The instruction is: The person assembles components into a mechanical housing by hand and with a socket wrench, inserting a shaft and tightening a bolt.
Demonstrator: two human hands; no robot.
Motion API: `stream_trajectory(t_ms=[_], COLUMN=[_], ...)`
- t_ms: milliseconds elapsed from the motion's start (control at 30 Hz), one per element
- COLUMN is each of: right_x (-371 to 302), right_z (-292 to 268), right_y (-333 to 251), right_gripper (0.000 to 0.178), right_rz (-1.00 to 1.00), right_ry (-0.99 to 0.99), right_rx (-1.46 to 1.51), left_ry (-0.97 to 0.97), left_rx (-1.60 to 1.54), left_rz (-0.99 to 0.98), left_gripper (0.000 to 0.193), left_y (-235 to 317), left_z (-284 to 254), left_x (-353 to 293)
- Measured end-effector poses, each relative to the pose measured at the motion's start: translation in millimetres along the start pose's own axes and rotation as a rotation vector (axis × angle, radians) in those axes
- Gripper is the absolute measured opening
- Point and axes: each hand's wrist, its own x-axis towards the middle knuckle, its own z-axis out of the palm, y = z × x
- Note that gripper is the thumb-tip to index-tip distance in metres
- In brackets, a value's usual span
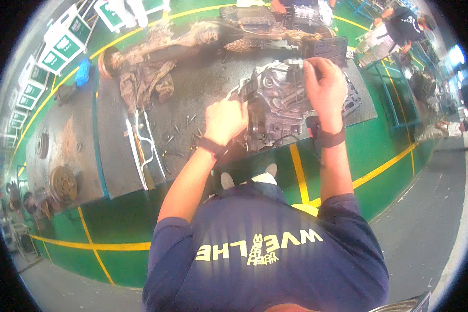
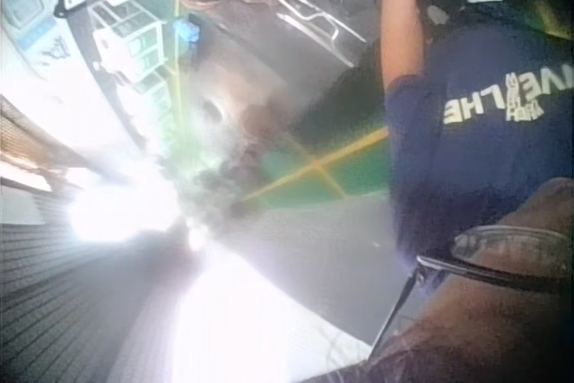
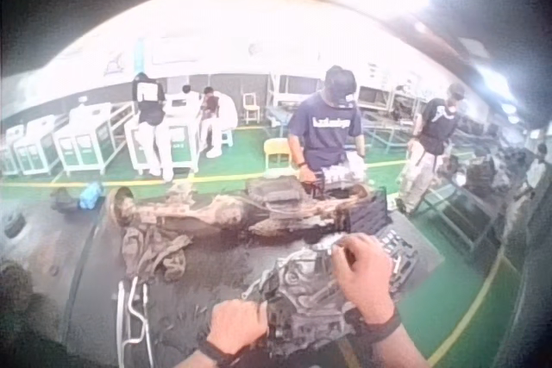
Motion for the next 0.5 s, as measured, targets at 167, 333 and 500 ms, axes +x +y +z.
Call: stream_trajectory(t_ms=[167, 333, 500], right_x=[-1, -6, -9], right_z=[6, 9, 18], right_y=[2, 8, 15], right_gripper=[0.016, 0.007, 0.01], right_rz=[0.066, 0.036, 0.045], right_ry=[0.093, 0.22, 0.326], right_rx=[-0.08, 0.035, 0.208], left_ry=[-0.024, 0.088, 0.079], left_rx=[0.049, 0.112, 0.123], left_rz=[0.046, 0.074, 0.096], left_gripper=[0.049, 0.047, 0.04], left_y=[1, 7, 3], left_z=[4, 8, 23], left_x=[10, 6, 19])
